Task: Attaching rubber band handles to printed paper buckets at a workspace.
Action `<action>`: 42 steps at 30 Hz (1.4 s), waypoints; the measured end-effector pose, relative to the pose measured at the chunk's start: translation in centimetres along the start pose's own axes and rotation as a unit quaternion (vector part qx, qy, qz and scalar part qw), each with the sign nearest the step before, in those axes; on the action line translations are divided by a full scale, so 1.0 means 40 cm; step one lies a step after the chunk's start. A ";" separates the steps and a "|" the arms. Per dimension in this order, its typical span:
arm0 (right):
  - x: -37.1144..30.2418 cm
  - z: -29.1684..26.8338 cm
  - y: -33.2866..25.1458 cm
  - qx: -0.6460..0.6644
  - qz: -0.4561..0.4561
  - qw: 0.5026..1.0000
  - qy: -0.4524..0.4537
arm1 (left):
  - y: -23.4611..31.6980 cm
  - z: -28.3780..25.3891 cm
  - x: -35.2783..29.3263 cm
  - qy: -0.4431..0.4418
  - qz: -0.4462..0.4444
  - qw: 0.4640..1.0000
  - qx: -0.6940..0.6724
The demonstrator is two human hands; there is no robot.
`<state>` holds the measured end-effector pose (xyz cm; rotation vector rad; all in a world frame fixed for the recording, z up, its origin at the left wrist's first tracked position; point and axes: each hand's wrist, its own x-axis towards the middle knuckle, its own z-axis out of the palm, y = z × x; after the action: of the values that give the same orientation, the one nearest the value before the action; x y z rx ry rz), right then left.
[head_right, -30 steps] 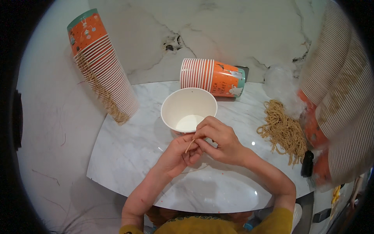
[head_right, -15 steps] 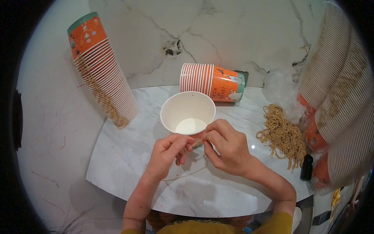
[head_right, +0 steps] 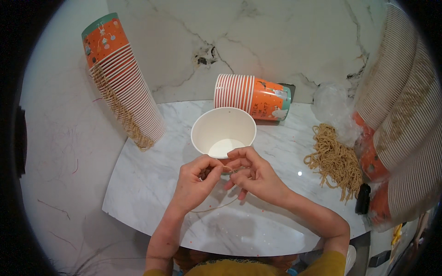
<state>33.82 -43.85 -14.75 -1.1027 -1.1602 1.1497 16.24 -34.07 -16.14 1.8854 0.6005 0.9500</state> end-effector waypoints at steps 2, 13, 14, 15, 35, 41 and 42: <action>0.002 0.023 0.014 0.055 -0.015 0.998 0.003 | -0.002 -0.016 0.001 -0.036 -0.029 0.999 0.009; 0.002 0.005 0.066 -0.416 -0.287 0.861 0.056 | -0.017 -0.043 0.018 -0.153 -0.122 0.980 -0.020; 0.000 0.002 0.063 -0.433 -0.313 0.843 0.059 | -0.018 -0.043 0.019 -0.162 -0.128 0.978 -0.027; -0.002 -0.001 0.060 -0.450 -0.339 0.824 0.062 | -0.017 -0.041 0.019 -0.170 -0.134 0.976 -0.034; -0.059 -0.180 -0.003 -0.562 -0.299 0.741 0.216 | -0.005 -0.064 0.040 0.060 0.263 0.890 0.369; -0.008 -0.060 0.095 -0.337 -0.206 0.912 0.113 | -0.015 -0.065 0.061 -0.021 0.254 0.881 0.399; -0.001 -0.054 0.100 -0.298 -0.191 0.927 0.124 | -0.014 -0.063 0.064 -0.026 0.251 0.893 0.373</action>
<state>35.67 -43.61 -18.90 -1.3467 -1.4820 0.3382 15.68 -30.69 -14.96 2.8463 0.4847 1.0697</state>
